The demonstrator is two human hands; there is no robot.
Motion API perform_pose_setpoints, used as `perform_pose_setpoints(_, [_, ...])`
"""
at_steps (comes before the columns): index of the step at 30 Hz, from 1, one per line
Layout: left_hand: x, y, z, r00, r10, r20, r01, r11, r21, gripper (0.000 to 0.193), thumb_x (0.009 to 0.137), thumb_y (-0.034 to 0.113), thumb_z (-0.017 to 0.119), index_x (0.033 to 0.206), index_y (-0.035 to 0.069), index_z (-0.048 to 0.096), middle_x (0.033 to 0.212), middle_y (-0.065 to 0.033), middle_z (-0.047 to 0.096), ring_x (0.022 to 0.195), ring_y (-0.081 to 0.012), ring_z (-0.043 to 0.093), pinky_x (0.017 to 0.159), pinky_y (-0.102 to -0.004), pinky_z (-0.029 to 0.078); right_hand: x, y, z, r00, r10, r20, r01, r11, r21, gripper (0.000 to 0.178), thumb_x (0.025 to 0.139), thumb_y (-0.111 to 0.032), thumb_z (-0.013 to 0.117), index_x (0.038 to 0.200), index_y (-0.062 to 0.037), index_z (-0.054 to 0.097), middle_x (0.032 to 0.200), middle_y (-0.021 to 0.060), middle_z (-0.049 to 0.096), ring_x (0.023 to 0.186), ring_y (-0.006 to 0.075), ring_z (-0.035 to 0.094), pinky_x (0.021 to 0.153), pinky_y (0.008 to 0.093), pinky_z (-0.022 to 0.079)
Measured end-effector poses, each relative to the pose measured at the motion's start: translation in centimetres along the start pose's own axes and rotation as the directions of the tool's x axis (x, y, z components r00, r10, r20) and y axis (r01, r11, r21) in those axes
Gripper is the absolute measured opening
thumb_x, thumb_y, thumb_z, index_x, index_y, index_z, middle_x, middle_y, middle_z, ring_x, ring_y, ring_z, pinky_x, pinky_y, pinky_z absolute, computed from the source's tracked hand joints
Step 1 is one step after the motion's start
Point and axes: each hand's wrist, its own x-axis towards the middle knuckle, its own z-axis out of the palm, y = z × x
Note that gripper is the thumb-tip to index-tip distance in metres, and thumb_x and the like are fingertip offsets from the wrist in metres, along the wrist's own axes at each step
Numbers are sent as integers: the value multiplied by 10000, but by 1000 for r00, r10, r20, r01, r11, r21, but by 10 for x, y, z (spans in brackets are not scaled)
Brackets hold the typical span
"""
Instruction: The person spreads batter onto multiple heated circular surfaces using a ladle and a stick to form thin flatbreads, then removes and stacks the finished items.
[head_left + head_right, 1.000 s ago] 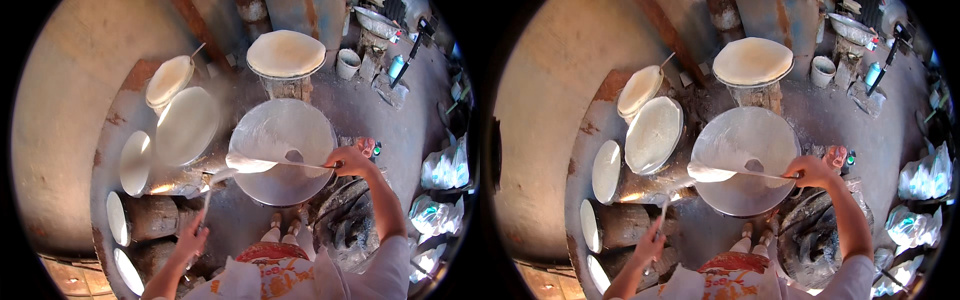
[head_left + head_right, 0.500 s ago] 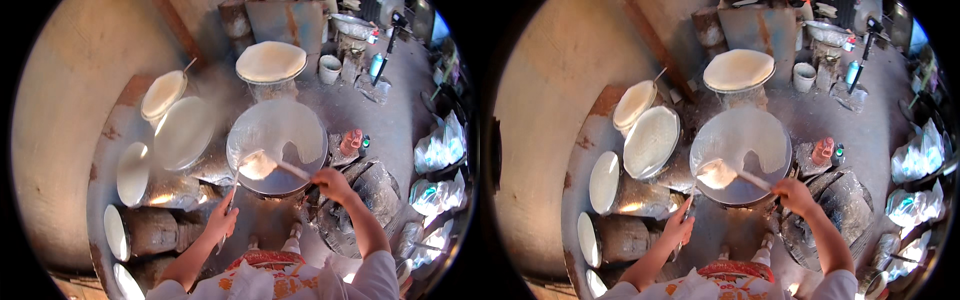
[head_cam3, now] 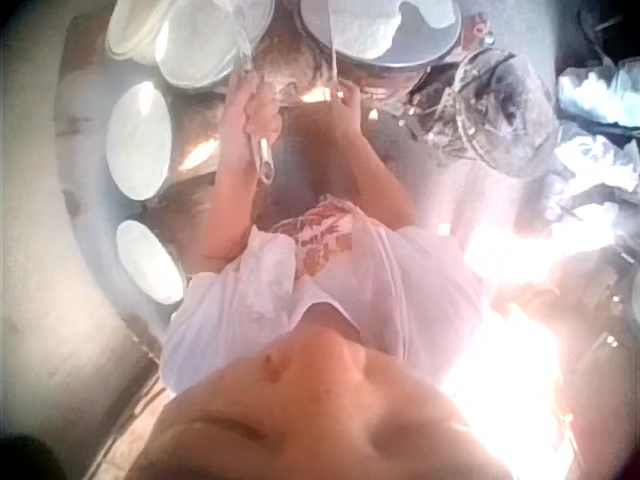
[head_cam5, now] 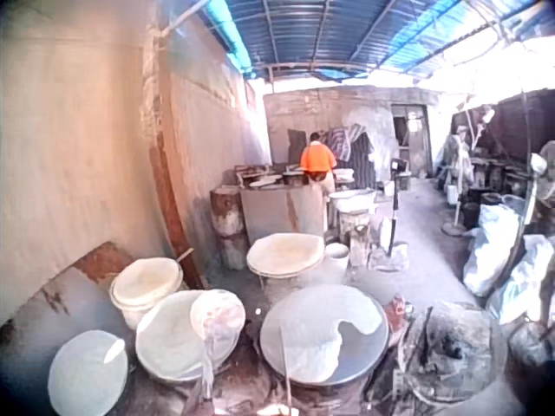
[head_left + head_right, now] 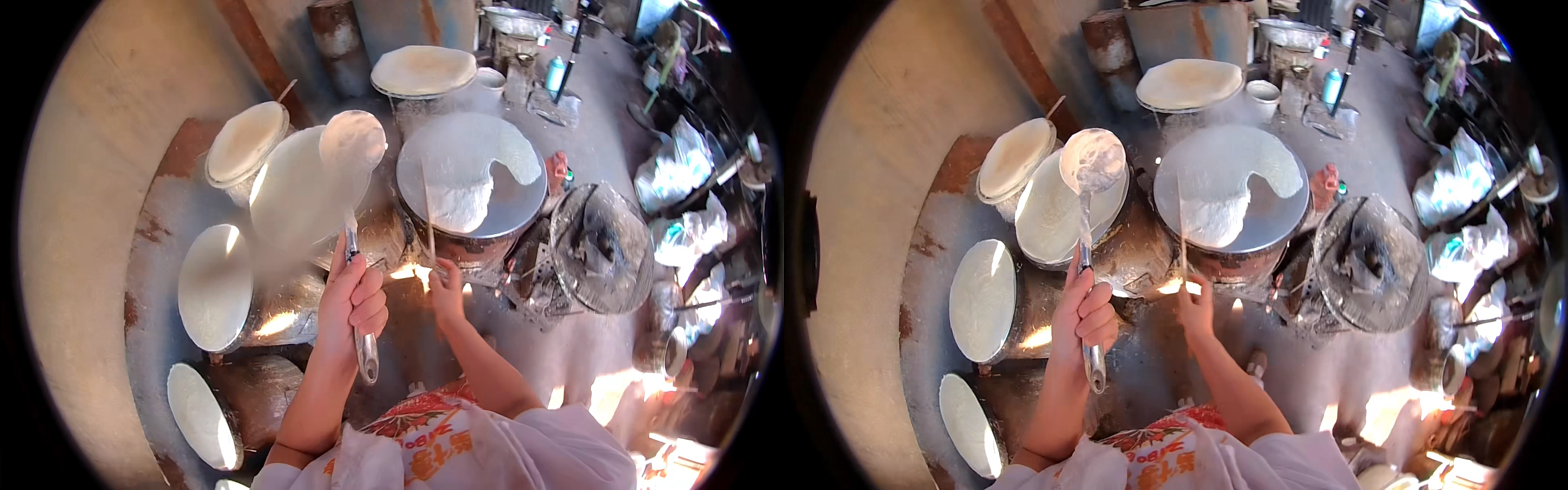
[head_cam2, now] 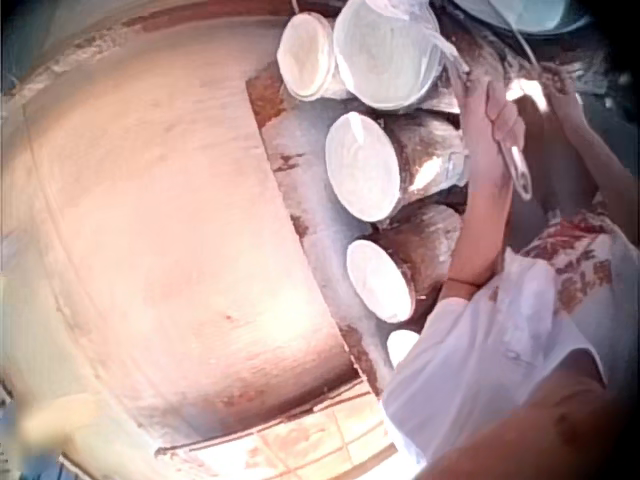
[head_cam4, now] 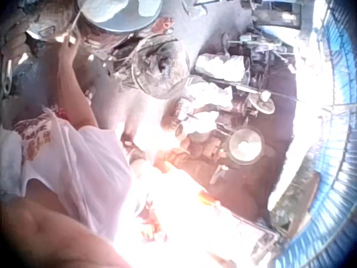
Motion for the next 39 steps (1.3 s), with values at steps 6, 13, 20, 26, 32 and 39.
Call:
perform_pose_setpoints(6, [-40,14,5,992,125,-19,-110,924,368,536,951,110,357,1416,303,175,537,26,308,339,-59,282,291,-211,265,3,-30,-34,978,-31,-208,51,995,89,283,889,-156,549,1163,-109,493,559,-27,434,421,48,368,351,224,265])
perform_pose_setpoints(13, [-49,4,1,951,303,-68,-188,737,649,597,929,61,393,1436,232,129,508,27,298,346,-55,280,301,-219,287,22,-11,-55,939,-299,-171,252,935,-248,272,886,-175,541,1139,-75,551,665,22,546,432,73,422,369,225,315])
perform_pose_setpoints(20, [-14,-23,7,967,249,-54,-145,713,686,580,930,88,412,1435,190,145,515,30,312,358,-47,290,311,-211,288,14,-83,-154,994,81,-73,-91,984,-152,311,904,-187,533,1207,-120,537,645,11,549,425,67,425,349,216,314])
perform_pose_setpoints(26, [34,-71,55,979,199,-33,-121,707,696,601,916,69,433,1436,152,143,499,31,334,354,-44,299,312,-221,294,108,-140,-176,986,-151,-73,109,907,-406,279,889,-152,528,1158,-100,580,629,11,552,435,84,459,363,234,342])
perform_pose_setpoints(32, [79,-89,67,979,181,-91,-50,651,758,605,914,70,443,1435,153,147,497,30,349,348,-55,301,308,-226,294,36,-132,-227,937,348,35,-289,827,-482,278,892,-134,478,1138,-81,596,636,22,590,452,93,489,403,235,398])
perform_pose_setpoints(39, [122,-135,105,988,145,-53,-55,650,758,573,923,80,425,1428,211,191,507,30,326,352,-54,296,316,-216,292,172,-190,-236,936,-293,196,349,686,-638,269,839,-163,567,1094,-94,617,759,117,641,670,199,628,630,322,481])
